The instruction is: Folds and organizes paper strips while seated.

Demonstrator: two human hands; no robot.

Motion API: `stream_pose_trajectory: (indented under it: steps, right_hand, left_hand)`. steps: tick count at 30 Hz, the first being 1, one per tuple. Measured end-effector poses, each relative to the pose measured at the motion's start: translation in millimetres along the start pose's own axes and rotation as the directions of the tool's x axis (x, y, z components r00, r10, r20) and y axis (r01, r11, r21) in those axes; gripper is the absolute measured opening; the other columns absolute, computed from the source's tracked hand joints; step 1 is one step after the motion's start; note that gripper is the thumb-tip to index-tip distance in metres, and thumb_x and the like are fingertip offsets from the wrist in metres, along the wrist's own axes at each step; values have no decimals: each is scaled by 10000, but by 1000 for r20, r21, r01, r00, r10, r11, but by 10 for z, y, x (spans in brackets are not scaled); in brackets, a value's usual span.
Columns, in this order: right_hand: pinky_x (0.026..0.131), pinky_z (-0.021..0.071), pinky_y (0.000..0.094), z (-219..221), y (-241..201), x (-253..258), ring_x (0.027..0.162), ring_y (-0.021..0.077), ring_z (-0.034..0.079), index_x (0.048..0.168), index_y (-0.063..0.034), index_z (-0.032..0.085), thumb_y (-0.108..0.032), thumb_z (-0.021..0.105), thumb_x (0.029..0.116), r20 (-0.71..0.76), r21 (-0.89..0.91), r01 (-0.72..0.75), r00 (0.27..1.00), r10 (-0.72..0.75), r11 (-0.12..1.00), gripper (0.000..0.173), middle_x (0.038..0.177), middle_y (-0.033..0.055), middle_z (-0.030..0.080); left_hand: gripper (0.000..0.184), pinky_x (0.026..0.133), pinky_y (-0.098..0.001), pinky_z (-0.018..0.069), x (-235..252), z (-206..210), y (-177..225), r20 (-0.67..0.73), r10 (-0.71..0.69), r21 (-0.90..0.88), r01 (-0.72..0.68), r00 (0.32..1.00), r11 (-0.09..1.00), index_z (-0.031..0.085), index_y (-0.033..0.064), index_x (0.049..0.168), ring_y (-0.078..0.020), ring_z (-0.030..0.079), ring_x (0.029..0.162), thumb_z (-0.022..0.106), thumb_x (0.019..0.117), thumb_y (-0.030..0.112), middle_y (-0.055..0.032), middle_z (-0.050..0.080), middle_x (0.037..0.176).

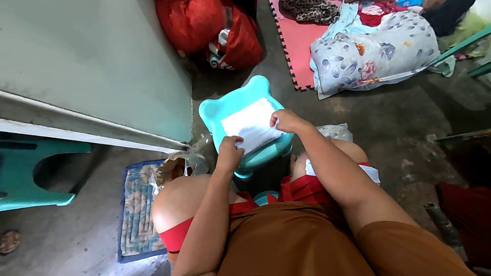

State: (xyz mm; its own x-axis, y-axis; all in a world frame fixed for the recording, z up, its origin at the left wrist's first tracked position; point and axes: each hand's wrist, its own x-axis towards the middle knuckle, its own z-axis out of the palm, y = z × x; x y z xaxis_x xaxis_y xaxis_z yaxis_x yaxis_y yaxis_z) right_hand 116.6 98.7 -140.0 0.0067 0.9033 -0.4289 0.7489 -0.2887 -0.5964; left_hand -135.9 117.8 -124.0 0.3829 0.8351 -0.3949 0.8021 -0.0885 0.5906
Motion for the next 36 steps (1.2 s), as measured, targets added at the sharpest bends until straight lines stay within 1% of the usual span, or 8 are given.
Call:
stream_pose_trajectory:
  steps: [3, 5, 11, 14, 21, 25, 30, 36]
  right_hand:
    - [966, 489, 606, 29, 11, 31, 1122, 394, 638, 1074, -10, 736, 51, 655, 868, 14, -33, 13, 1000, -13, 999, 230, 1129, 218, 692]
    - [973, 481, 627, 20, -16, 18, 1124, 414, 635, 1079, 7, 733, 48, 666, 871, 38, -51, 8, 999, -6, 999, 223, 1126, 236, 689]
    - [990, 473, 605, -17, -51, 0, 1153, 418, 614, 1109, 20, 716, 34, 687, 877, 83, -93, -18, 996, 26, 995, 234, 1165, 256, 662]
    - [1003, 470, 592, -11, -47, 6, 1179, 419, 595, 1122, 15, 712, 40, 689, 871, 73, -100, -24, 997, 32, 995, 253, 1201, 258, 638]
    - [993, 474, 592, 31, -9, 50, 1179, 431, 580, 1119, 13, 711, 57, 703, 850, 49, -96, -31, 998, 36, 995, 273, 1213, 275, 607]
    - [971, 490, 591, 95, 43, 95, 1158, 426, 590, 1097, 6, 717, 62, 715, 831, 25, -104, -30, 999, 32, 994, 271, 1187, 262, 615]
    - [974, 490, 593, 144, 87, 135, 1155, 425, 591, 1078, 10, 721, 63, 723, 824, 22, -125, -21, 999, 24, 992, 259, 1181, 263, 619]
    - [964, 490, 618, 179, 121, 143, 1145, 447, 594, 1048, 24, 725, 66, 732, 809, -10, -124, -12, 1000, 11, 992, 243, 1162, 280, 623]
  left_hand:
    - [359, 876, -491, 572, -10, 23, -3, 2, 6, 18, -6, 1000, 1000, 674, 23, 1230, -323, 667, 973, 747, 879, 9, -220, 588, 1283]
    - [361, 890, -513, 568, -15, 25, -11, 12, 19, 30, -19, 1000, 999, 674, 13, 1227, -342, 667, 1000, 753, 874, 13, -233, 589, 1288]
    - [354, 889, -506, 569, -11, 41, -20, 9, 19, 38, -20, 1000, 999, 675, 2, 1204, -350, 666, 1009, 764, 861, 3, -238, 587, 1280]
    - [349, 886, -503, 567, -5, 49, -23, 1, 28, 43, -28, 1000, 999, 674, -1, 1199, -348, 663, 998, 762, 862, 1, -239, 581, 1283]
    - [346, 895, -511, 561, 19, 64, -37, 7, 6, 51, -6, 1000, 999, 661, -4, 1192, -355, 653, 1015, 765, 863, 9, -245, 566, 1292]
    - [356, 907, -512, 554, 49, 98, -37, 4, -17, 76, 16, 1000, 997, 666, -2, 1193, -366, 642, 1047, 775, 854, 10, -243, 574, 1275]
    - [357, 940, -521, 543, 56, 105, -26, 18, -33, 103, 31, 999, 994, 662, -2, 1200, -375, 628, 1106, 772, 861, 18, -247, 570, 1287]
    - [354, 955, -539, 536, 43, 95, -28, 7, -13, 113, 12, 1000, 993, 666, -10, 1200, -394, 622, 1126, 769, 863, 20, -263, 568, 1297]
